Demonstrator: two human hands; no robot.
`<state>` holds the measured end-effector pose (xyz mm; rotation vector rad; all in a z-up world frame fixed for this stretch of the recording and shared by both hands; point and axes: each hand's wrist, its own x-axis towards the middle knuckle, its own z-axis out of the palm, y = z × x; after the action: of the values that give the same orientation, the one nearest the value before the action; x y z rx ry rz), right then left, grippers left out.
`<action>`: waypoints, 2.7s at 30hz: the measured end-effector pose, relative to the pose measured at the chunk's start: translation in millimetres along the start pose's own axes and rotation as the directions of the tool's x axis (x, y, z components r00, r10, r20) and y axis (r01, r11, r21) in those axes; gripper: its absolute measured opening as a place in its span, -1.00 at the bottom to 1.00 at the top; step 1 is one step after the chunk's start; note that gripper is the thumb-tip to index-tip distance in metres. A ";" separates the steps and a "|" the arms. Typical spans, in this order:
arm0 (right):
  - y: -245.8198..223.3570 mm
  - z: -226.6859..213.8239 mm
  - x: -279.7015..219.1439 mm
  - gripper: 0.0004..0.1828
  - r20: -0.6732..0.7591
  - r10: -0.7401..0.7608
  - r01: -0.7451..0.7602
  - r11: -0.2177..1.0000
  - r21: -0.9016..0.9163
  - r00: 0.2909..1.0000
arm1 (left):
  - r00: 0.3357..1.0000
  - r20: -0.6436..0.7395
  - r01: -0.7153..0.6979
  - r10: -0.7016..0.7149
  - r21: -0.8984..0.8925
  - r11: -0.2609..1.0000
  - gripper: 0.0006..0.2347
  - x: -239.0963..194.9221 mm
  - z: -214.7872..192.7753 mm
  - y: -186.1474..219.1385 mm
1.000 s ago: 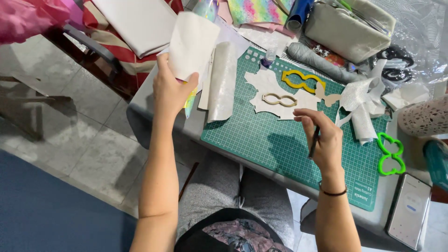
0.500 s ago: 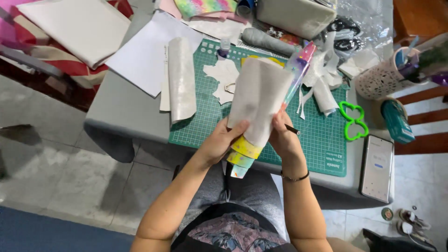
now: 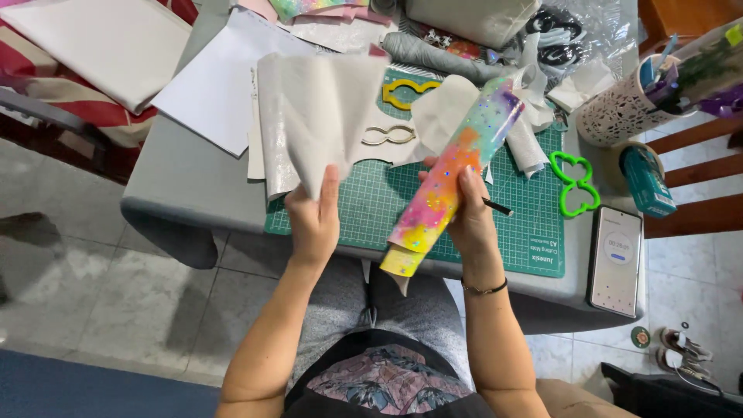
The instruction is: Tracing a bow-shaped template onto white material using a black pen on a cutting mat
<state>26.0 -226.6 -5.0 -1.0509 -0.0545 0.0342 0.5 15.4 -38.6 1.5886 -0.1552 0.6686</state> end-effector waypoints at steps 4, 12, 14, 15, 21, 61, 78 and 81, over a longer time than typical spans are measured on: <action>-7.0 -10.2 -4.1 -0.46 -0.041 -0.068 0.068 0.998 0.000 0.997 | 0.581 0.073 -0.727 0.811 0.494 0.477 -0.83 53.6 -13.9 54.9; -29.0 -26.8 -22.4 -0.28 -0.131 0.016 -0.010 0.999 0.043 0.991 | 0.807 0.021 -0.338 0.591 0.836 0.432 -0.77 100.8 -99.9 15.7; -30.0 -29.6 -23.9 -0.25 -0.145 0.030 -0.021 0.998 0.065 0.989 | 0.815 0.102 -0.400 0.570 0.811 0.427 -0.77 113.5 -111.1 12.0; -31.6 -31.2 -22.7 -0.21 -0.146 0.046 -0.033 0.995 0.091 0.988 | 0.813 0.180 -0.456 0.554 0.788 0.414 -0.77 123.1 -114.7 9.7; -38.5 -38.3 -24.6 -0.05 -0.132 0.010 -0.009 1.000 0.005 0.991 | 0.816 0.508 -0.200 -0.277 0.697 0.688 -0.42 119.0 -127.1 31.3; -111.2 43.6 -88.1 -0.68 0.540 -0.399 0.483 -0.242 -0.842 0.741 | 0.121 0.580 0.894 -0.805 0.288 0.343 -0.11 15.8 33.7 90.0; -103.8 -7.3 -99.2 -0.65 0.223 -0.367 0.177 -0.153 -0.972 0.903 | 0.262 0.787 0.944 -0.558 -0.328 -0.020 -0.42 10.5 17.7 63.0; -101.5 -11.8 -104.9 -0.60 0.198 -0.332 0.137 -0.198 -0.971 0.922 | 0.286 0.789 0.939 -0.544 -0.345 -0.007 -0.38 14.3 1.1 50.8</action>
<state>-77.7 -292.9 74.3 -2.7281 -0.1867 -0.5750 -11.7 10.8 12.6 0.5885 0.1387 -0.7241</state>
